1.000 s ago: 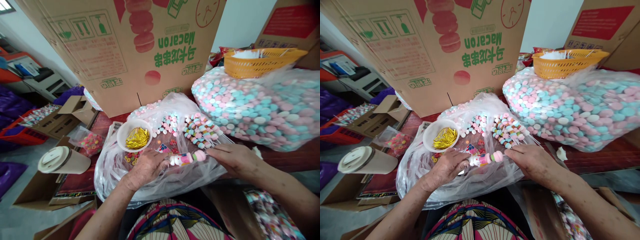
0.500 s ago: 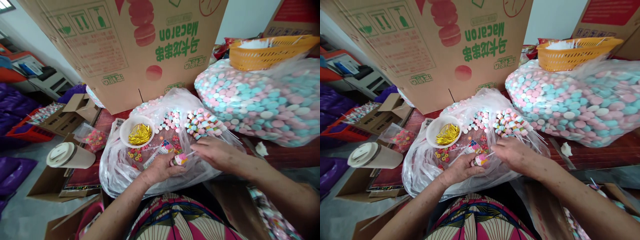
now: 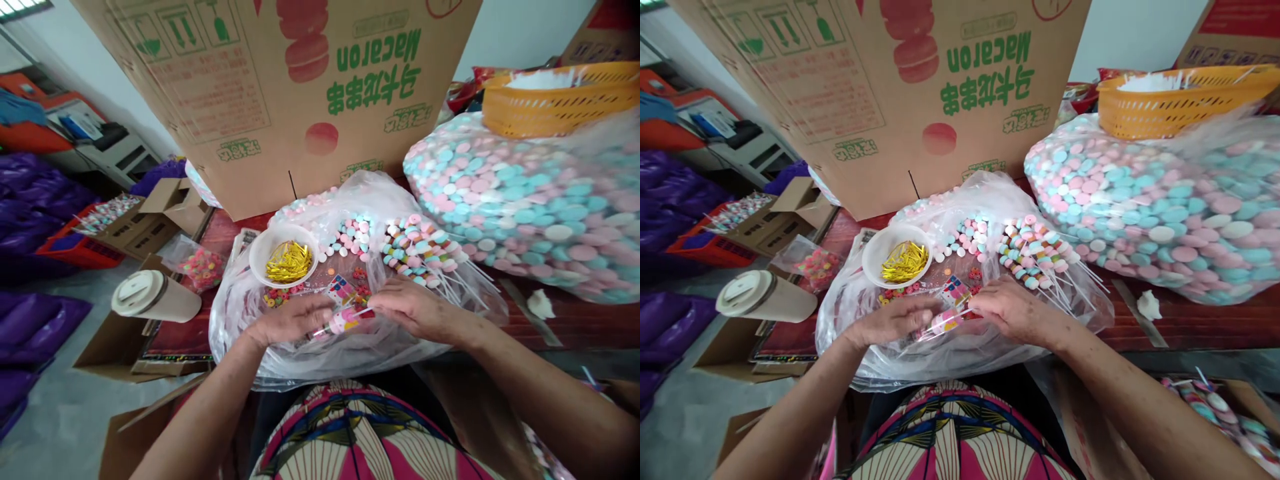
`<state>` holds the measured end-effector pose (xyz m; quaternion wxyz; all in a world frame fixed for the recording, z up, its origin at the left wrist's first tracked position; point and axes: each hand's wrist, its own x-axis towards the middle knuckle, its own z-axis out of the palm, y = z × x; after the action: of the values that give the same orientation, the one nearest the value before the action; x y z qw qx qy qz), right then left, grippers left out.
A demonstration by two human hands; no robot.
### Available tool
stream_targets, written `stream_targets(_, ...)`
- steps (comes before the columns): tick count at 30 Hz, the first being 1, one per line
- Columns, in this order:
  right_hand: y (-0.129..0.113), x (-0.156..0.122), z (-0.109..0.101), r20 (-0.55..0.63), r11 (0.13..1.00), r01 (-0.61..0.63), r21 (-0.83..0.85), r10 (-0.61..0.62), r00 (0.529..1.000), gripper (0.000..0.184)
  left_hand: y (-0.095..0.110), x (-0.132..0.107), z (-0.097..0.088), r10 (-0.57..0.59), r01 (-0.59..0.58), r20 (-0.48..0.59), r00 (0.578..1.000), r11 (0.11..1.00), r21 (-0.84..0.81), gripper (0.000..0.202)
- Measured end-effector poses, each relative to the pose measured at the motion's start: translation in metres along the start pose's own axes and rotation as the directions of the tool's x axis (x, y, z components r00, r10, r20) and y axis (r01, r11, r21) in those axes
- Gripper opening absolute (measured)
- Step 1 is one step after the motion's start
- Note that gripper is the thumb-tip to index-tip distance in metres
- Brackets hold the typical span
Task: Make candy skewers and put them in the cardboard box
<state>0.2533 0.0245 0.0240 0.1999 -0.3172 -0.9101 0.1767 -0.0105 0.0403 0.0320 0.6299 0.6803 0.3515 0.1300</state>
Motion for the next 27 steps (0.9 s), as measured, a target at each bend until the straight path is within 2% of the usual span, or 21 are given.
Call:
stream_targets(2,-0.002,0.006,-0.003,-0.038,0.999,0.034,-0.002,-0.034,0.999,0.026,0.003,-0.009,-0.003,-0.077,0.080,0.090,0.993,0.996,-0.026,0.039)
stream_targets(3,-0.004,0.010,-0.004,-0.037,0.999,0.047,-0.017,-0.048,0.998,0.026,0.004,-0.012,0.001,-0.109,0.117,0.102,0.989,0.990,-0.074,0.040)
stream_targets(6,-0.013,0.025,0.001,0.063,0.994,0.076,-0.076,-0.071,0.995,0.027,0.001,-0.015,0.023,-0.217,0.205,-0.014,0.976,0.941,-0.268,0.043)
stream_targets(8,-0.017,0.032,0.006,0.127,0.997,0.054,-0.059,-0.046,0.991,0.024,-0.004,-0.014,0.035,-0.268,0.224,-0.101,0.958,0.921,-0.317,0.045)
stream_targets(9,-0.018,0.034,0.009,0.114,1.000,0.010,-0.023,-0.007,0.993,0.022,-0.006,-0.014,0.039,-0.278,0.218,-0.151,0.948,0.920,-0.325,0.045)
stream_targets(11,-0.020,0.036,0.016,-0.012,0.980,-0.160,0.122,0.162,0.987,0.022,-0.011,-0.013,0.042,-0.264,0.160,-0.291,0.919,0.928,-0.336,0.044)
stream_targets(12,-0.022,0.035,0.021,-0.086,0.939,-0.249,0.237,0.275,0.958,0.024,-0.013,-0.012,0.043,-0.235,0.111,-0.374,0.897,0.939,-0.324,0.043)
stream_targets(13,-0.025,0.035,0.027,-0.106,0.874,-0.318,0.369,0.379,0.919,0.027,-0.014,-0.011,0.042,-0.189,0.060,-0.454,0.871,0.957,-0.282,0.042)
stream_targets(14,-0.029,0.036,0.034,-0.074,0.787,-0.371,0.494,0.463,0.883,0.030,-0.016,-0.011,0.042,-0.123,0.015,-0.529,0.840,0.979,-0.204,0.040)
stream_targets(16,-0.040,0.038,0.051,0.074,0.581,-0.450,0.678,0.555,0.828,0.028,-0.018,-0.010,0.043,0.027,-0.021,-0.621,0.783,1.000,0.018,0.034)
stream_targets(18,-0.053,0.043,0.066,0.157,0.426,-0.475,0.770,0.595,0.788,0.029,-0.020,-0.010,0.046,0.088,0.012,-0.637,0.766,0.988,0.152,0.026)
stream_targets(20,-0.063,0.048,0.077,0.106,0.358,-0.413,0.837,0.634,0.766,0.031,-0.023,-0.013,0.047,0.042,-0.003,-0.586,0.809,0.998,0.068,0.019)
stream_targets(23,-0.069,0.051,0.083,0.037,0.339,-0.289,0.895,0.591,0.806,0.024,-0.023,-0.018,0.042,-0.005,-0.085,-0.341,0.940,0.965,-0.248,0.024)
stream_targets(24,-0.068,0.052,0.083,0.031,0.363,-0.287,0.887,0.572,0.820,0.022,-0.022,-0.019,0.038,0.007,-0.085,-0.256,0.967,0.951,-0.297,0.026)
stream_targets(25,-0.066,0.052,0.082,0.007,0.439,-0.299,0.848,0.553,0.833,0.020,-0.020,-0.020,0.033,0.014,-0.071,-0.197,0.980,0.955,-0.289,0.026)
stream_targets(27,-0.060,0.055,0.078,-0.119,0.719,-0.320,0.617,0.487,0.865,0.018,-0.015,-0.021,0.022,0.014,-0.039,-0.179,0.984,0.990,-0.138,0.026)
